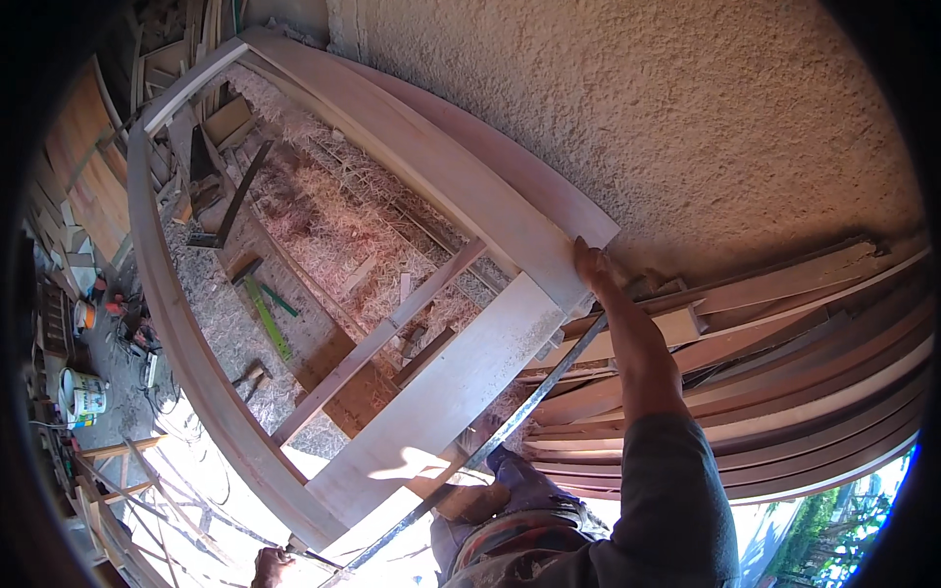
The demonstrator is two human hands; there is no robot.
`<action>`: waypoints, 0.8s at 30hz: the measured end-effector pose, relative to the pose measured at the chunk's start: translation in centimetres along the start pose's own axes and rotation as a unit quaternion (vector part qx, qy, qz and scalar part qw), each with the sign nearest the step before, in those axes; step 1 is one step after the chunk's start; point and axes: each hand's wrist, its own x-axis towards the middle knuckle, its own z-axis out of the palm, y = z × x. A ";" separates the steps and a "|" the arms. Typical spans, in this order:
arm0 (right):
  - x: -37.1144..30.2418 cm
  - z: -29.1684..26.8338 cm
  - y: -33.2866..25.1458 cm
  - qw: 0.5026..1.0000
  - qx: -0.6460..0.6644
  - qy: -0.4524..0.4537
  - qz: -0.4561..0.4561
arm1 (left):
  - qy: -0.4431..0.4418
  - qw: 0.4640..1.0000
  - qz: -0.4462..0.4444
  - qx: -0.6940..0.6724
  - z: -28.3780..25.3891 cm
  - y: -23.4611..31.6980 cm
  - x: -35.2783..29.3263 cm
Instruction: The person uses a large clamp to secure a wooden frame, then uses a hammer to tap a piece of wood into place.
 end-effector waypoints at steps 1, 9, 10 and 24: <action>-0.2 0.1 -0.5 1.000 -0.001 0.002 0.002 | 0.016 0.998 0.007 0.054 0.1 0.6 -0.1; 1.9 0.6 1.4 0.999 0.029 0.012 -0.022 | 0.295 0.951 0.053 -0.078 4.5 -1.2 -0.5; 3.5 0.7 3.3 0.998 0.035 0.027 -0.034 | 0.278 0.959 -0.010 -0.056 4.2 -1.9 0.4; 3.7 1.0 3.8 0.999 0.041 0.008 -0.024 | 0.230 0.973 0.002 0.033 3.8 1.8 0.4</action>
